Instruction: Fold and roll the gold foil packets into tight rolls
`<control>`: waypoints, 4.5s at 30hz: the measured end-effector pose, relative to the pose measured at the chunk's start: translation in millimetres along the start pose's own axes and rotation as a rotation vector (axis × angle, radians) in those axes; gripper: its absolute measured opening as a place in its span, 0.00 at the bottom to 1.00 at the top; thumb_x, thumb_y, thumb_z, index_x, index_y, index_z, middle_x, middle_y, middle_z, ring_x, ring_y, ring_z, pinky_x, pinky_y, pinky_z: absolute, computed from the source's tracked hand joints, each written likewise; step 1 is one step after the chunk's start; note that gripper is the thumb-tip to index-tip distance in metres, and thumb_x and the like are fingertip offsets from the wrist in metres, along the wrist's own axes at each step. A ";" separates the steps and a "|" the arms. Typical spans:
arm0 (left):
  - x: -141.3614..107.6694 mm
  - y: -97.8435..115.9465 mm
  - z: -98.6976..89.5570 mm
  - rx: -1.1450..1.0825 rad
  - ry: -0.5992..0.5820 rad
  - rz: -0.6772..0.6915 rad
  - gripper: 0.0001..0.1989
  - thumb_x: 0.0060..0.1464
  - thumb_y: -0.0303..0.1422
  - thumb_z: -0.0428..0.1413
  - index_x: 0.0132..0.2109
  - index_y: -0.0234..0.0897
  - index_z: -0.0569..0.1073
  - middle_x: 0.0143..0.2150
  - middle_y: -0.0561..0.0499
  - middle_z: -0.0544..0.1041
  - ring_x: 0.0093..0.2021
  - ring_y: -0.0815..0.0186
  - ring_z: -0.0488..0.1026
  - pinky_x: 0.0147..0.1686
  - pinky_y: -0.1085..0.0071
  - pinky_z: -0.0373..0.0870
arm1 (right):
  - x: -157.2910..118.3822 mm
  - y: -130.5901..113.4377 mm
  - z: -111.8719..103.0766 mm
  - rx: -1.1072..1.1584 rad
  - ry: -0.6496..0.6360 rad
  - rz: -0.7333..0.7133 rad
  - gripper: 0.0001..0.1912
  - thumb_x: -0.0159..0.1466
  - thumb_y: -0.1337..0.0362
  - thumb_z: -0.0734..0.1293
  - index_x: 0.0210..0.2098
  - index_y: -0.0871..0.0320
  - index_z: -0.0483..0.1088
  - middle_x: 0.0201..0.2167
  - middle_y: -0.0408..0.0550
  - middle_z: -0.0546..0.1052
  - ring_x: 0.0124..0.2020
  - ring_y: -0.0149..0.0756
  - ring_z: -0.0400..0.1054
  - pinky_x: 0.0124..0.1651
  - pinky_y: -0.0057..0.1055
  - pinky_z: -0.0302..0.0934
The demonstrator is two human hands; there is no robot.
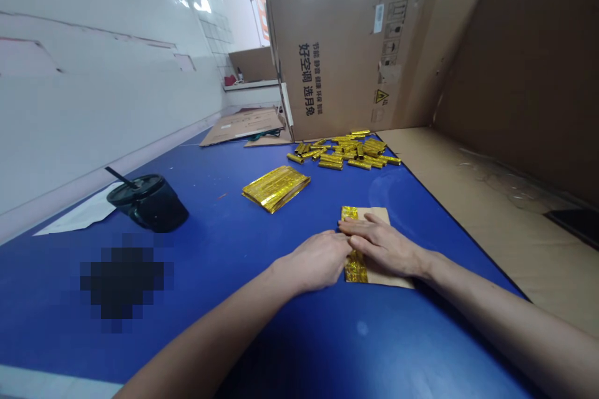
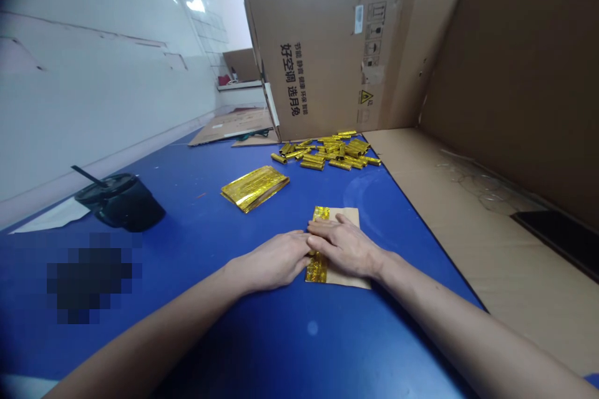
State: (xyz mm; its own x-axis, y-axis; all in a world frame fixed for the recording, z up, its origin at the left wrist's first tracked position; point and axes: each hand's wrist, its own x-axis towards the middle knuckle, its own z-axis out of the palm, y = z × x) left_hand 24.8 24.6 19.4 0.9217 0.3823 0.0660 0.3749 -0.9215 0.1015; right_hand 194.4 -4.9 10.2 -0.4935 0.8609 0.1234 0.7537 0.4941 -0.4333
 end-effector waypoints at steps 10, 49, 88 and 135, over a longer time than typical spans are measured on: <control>2.1 -8.1 -0.3 0.110 0.037 -0.096 0.07 0.53 0.31 0.45 0.35 0.35 0.67 0.37 0.49 0.72 0.39 0.66 0.69 0.51 0.61 0.52 | 0.8 18.6 0.1 -0.357 0.074 0.194 0.25 0.62 0.50 0.48 0.52 0.55 0.59 0.55 0.48 0.61 0.56 0.49 0.50 0.52 0.58 0.36; 0.4 -11.5 12.2 -0.038 -0.083 -0.326 0.42 0.46 0.58 0.38 0.60 0.34 0.47 0.62 0.39 0.44 0.60 0.51 0.41 0.53 0.52 0.42 | -5.5 13.5 -0.4 -0.306 -0.085 0.218 0.40 0.56 0.40 0.47 0.59 0.62 0.47 0.60 0.58 0.47 0.60 0.47 0.39 0.55 0.55 0.33; -10.1 -27.0 10.5 -0.367 0.095 -0.438 0.22 0.53 0.43 0.44 0.52 0.37 0.65 0.57 0.44 0.57 0.59 0.62 0.49 0.55 0.62 0.46 | 0.5 28.9 -12.8 0.173 0.100 0.112 0.18 0.61 0.55 0.54 0.29 0.58 0.70 0.43 0.52 0.72 0.52 0.40 0.58 0.51 0.36 0.53; -15.5 -6.8 20.8 -0.071 -0.082 -0.377 0.51 0.42 0.62 0.35 0.60 0.22 0.40 0.62 0.35 0.36 0.61 0.54 0.30 0.57 0.58 0.36 | -4.2 -2.0 -10.1 -0.134 -0.116 0.052 0.29 0.60 0.48 0.52 0.53 0.62 0.60 0.56 0.56 0.58 0.55 0.44 0.52 0.54 0.38 0.49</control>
State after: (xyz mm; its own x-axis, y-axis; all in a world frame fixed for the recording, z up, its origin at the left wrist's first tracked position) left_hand 10.0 23.5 -2.9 0.7263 0.6840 -0.0685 0.6839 -0.7090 0.1719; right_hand 199.3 -8.2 19.5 -0.4936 0.8697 -0.0030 0.8264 0.4680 -0.3130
